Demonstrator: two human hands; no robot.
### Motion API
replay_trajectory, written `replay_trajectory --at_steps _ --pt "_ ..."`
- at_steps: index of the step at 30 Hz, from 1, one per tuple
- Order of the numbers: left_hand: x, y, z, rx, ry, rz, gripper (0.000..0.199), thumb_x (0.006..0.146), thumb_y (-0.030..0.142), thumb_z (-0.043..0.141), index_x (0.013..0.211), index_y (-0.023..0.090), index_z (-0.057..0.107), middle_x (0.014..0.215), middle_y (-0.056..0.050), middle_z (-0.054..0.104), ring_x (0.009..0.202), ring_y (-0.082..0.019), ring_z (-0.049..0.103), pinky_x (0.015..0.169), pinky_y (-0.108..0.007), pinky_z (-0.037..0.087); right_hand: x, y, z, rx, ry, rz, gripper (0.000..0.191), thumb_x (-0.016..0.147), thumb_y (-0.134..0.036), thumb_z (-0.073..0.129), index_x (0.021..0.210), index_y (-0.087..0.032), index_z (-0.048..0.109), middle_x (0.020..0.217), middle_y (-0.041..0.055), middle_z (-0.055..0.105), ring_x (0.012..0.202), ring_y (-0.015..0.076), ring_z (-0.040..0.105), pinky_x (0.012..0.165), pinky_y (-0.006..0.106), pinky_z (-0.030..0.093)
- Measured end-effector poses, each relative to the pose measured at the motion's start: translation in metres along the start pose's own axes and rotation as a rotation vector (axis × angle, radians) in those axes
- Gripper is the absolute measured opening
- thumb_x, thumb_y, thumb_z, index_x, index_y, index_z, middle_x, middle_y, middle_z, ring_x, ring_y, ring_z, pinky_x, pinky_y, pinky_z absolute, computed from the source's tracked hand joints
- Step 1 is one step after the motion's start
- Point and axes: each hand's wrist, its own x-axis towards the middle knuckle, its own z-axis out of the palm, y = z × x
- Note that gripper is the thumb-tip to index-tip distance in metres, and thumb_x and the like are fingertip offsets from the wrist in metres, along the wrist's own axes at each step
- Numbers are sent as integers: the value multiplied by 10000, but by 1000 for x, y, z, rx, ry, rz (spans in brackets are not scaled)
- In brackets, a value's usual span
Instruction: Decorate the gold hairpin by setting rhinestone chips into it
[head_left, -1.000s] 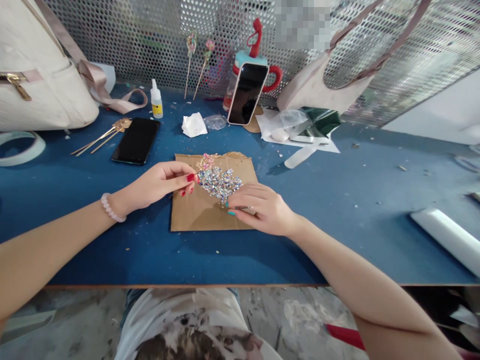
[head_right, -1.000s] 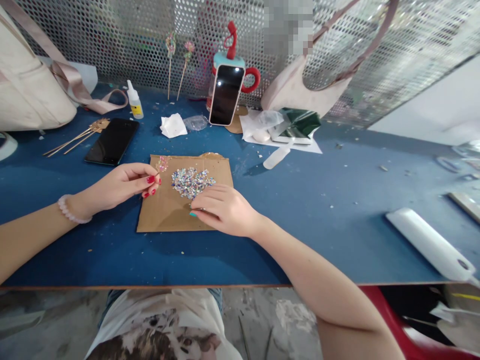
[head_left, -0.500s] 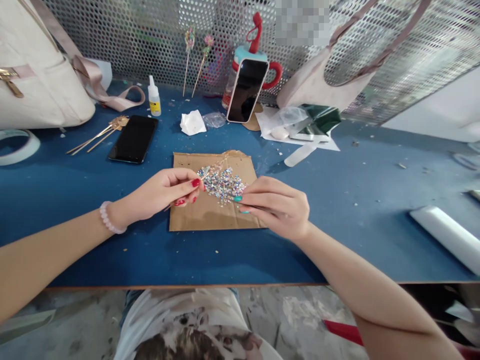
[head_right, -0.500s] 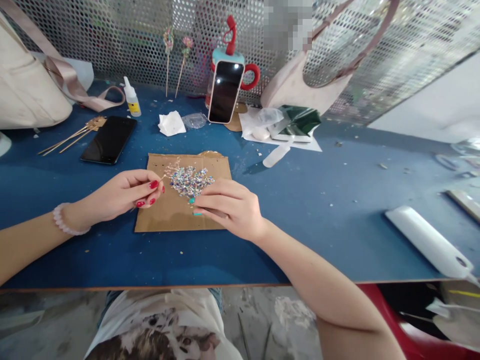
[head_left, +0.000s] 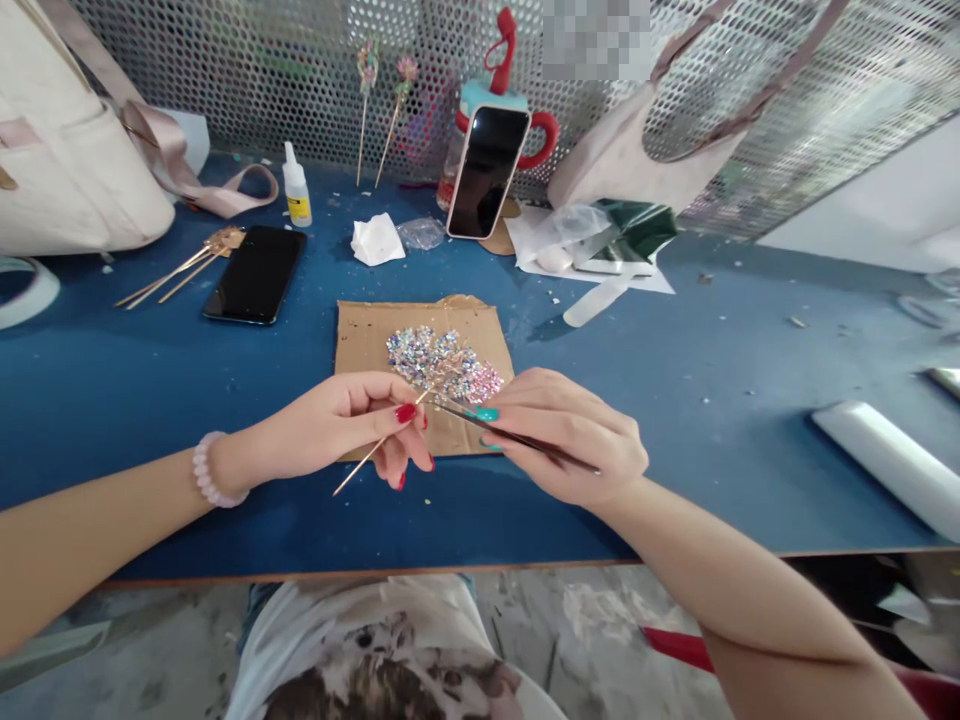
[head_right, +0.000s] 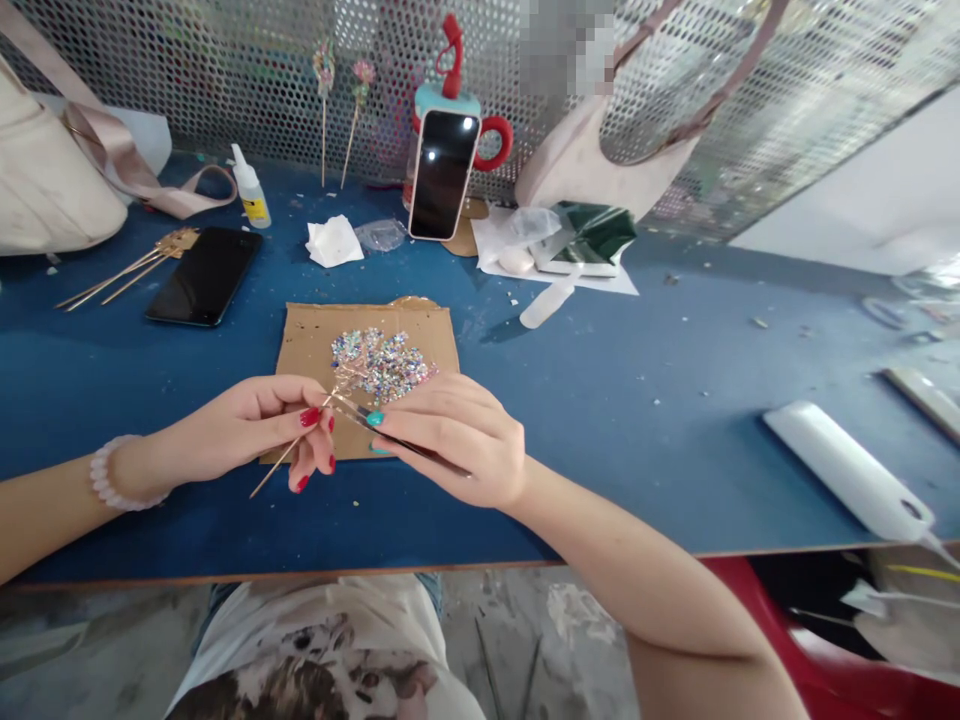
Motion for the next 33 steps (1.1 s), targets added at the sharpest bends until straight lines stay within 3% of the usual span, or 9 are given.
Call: replay_trajectory --at_steps 9,18,33 --pt "0 1 2 -40 -31 22 274 858 393 638 801 141 546 757 -25 725 524 -74 635 543 -176 513 -1 2 0 -36 27 6 74 824 -80 627 882 -126 627 839 112 696 761 170 669 634 328 563" --pt "-1 0 3 -58 -48 22 270 865 387 629 787 152 520 761 -17 726 536 -77 645 550 -174 514 1 -2 -3 -90 -49 -40 96 809 -59 630 885 -116 615 825 118 727 708 181 689 613 340 573" --pt "-1 -3 1 -64 -79 39 231 899 353 592 820 151 514 755 -24 725 535 -75 639 559 -182 510 2 -4 -3 -63 -62 -44 120 791 -24 630 877 -106 612 820 115 725 717 180 690 605 331 583"
